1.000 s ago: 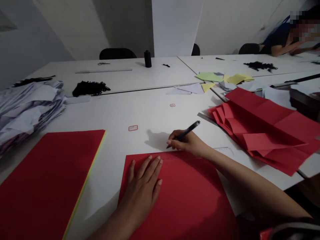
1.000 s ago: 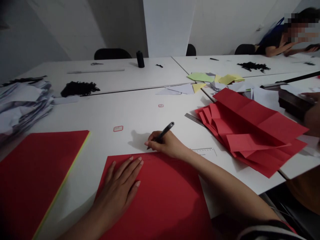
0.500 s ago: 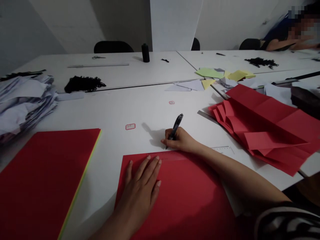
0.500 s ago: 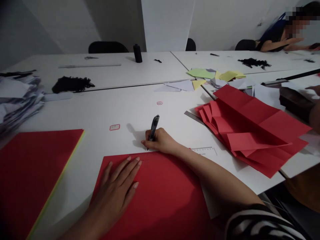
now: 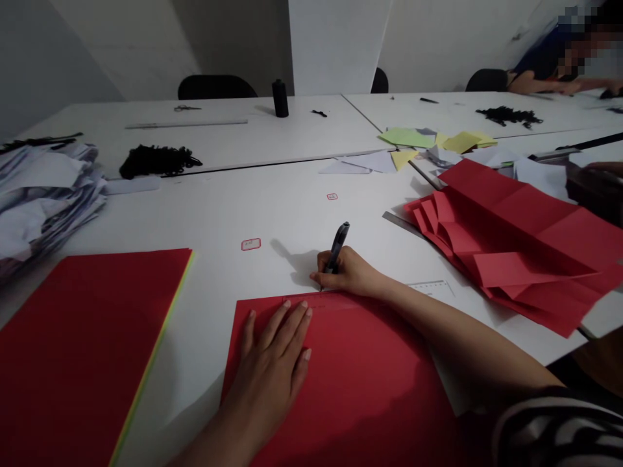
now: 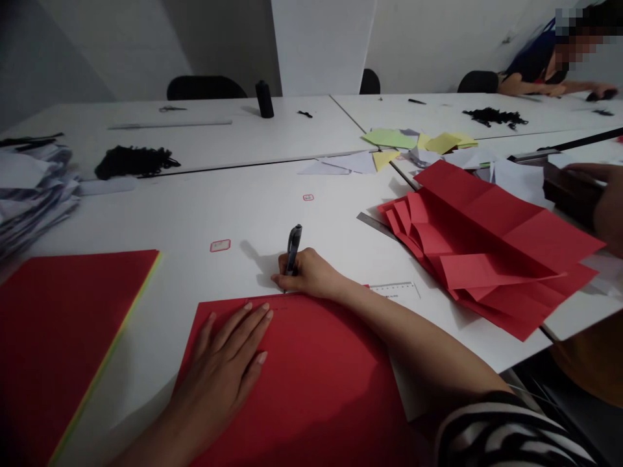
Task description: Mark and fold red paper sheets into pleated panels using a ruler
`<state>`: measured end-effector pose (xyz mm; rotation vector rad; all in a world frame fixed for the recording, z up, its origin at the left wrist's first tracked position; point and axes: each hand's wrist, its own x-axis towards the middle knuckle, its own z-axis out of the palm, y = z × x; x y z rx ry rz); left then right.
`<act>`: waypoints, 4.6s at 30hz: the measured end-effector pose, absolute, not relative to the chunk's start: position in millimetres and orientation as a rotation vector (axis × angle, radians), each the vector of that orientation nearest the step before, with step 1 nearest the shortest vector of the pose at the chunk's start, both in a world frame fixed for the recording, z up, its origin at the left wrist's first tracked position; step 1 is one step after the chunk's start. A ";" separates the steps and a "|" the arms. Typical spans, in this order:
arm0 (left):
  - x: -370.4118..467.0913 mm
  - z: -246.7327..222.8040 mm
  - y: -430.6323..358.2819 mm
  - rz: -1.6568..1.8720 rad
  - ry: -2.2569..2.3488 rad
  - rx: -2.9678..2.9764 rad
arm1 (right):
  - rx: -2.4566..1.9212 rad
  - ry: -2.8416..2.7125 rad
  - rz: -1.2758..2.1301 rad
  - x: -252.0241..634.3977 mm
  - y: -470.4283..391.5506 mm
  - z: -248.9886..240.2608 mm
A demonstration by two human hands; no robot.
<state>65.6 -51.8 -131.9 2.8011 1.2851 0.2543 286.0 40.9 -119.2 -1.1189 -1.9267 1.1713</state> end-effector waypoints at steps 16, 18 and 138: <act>64.9 -130.1 -51.2 0.265 1.273 2.840 | -1.135 -1.937 1.168 285.6 40.0 -116.0; 65.3 -129.6 -51.1 0.255 1.271 2.832 | -1.136 -1.940 1.160 285.6 40.1 -115.5; 64.5 -128.2 -55.3 0.224 1.294 2.803 | -1.234 -1.785 1.203 305.5 21.1 -116.8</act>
